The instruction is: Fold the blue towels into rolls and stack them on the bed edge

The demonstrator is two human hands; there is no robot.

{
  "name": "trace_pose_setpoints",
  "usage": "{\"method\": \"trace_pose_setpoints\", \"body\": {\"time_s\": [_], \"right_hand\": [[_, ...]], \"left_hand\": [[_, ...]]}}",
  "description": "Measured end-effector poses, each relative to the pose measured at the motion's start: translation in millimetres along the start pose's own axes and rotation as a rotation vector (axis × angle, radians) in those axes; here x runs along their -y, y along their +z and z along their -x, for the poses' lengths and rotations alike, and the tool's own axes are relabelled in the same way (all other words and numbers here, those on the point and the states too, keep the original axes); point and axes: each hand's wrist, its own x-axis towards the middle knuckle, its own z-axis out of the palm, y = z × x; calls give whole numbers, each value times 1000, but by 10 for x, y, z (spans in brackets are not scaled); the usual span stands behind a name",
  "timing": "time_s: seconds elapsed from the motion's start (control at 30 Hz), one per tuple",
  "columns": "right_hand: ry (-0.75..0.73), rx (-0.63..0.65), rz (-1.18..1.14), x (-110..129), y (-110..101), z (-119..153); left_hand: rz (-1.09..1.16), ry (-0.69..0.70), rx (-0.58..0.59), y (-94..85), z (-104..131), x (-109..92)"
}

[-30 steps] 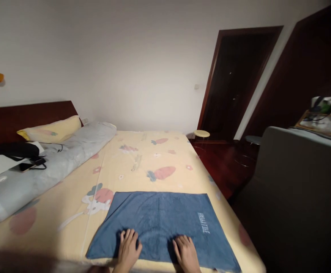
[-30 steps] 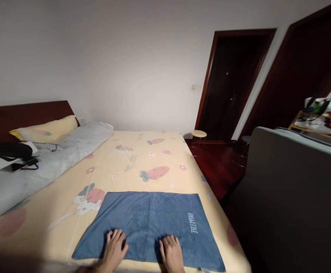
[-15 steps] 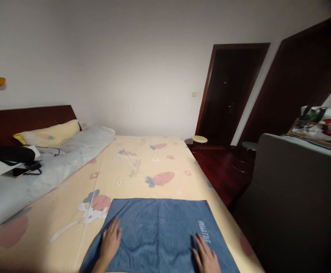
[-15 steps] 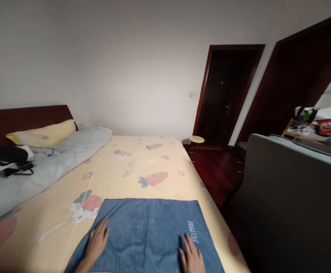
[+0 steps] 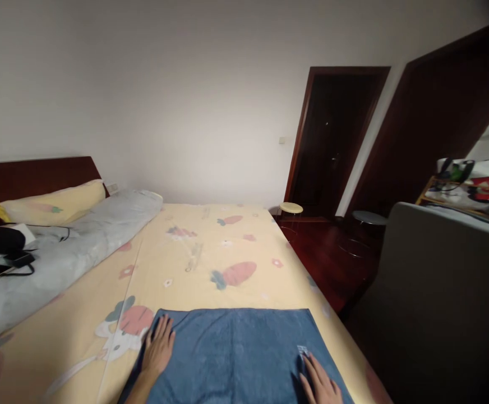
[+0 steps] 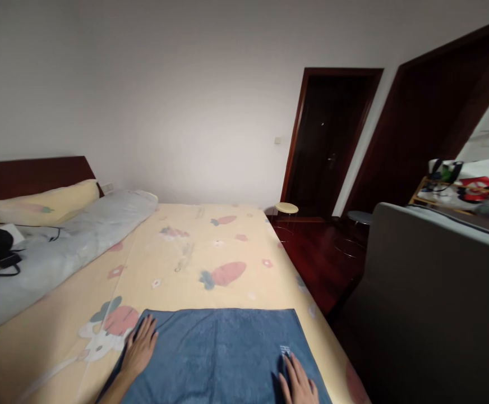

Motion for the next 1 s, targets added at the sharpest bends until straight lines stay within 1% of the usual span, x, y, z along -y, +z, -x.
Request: {"method": "trace_pose_setpoints", "body": {"time_s": [0.03, 0.07, 0.13, 0.17, 0.23, 0.3, 0.4, 0.47, 0.6, 0.7, 0.77, 0.83, 0.9, 0.93, 1.0], "right_hand": [[-7, 29, -4, 118, 20, -106], [-10, 60, -7, 228, 41, -216], [2, 117, -4, 396, 76, -432], [17, 142, 3, 442, 89, -529], [49, 183, 28, 455, 103, -679], [57, 210, 46, 390, 104, -763], [40, 218, 17, 262, 103, -794], [31, 209, -14, 213, 113, -785], [28, 193, -13, 206, 157, -755], [32, 200, 14, 207, 171, -741], [41, 208, 35, 218, 173, -743], [47, 182, 58, 276, 189, -759], [20, 132, 65, 405, 230, -792], [-6, 116, 61, 490, 256, -813], [-52, 129, 44, 662, 298, -862]], "left_hand": [[15, 38, -1, 18, -77, -84], [42, 67, 52, 33, -152, -156], [84, 54, 162, 59, -289, -237], [93, 34, 186, 74, -350, -236], [97, -5, 181, 115, -454, -150], [89, -66, 151, 170, -527, 16], [49, -143, 92, 261, -580, 274], [27, -165, 67, 317, -593, 384], [-14, -196, 51, 363, -645, 462], [-49, -207, 68, 286, -712, 445], [-82, -202, 51, 201, -715, 359], [-124, -171, -71, 140, -639, 173], [-134, -66, -200, 136, -488, -98], [-117, 11, -207, 156, -399, -243], [-57, 137, -111, 217, -241, -483]]}}
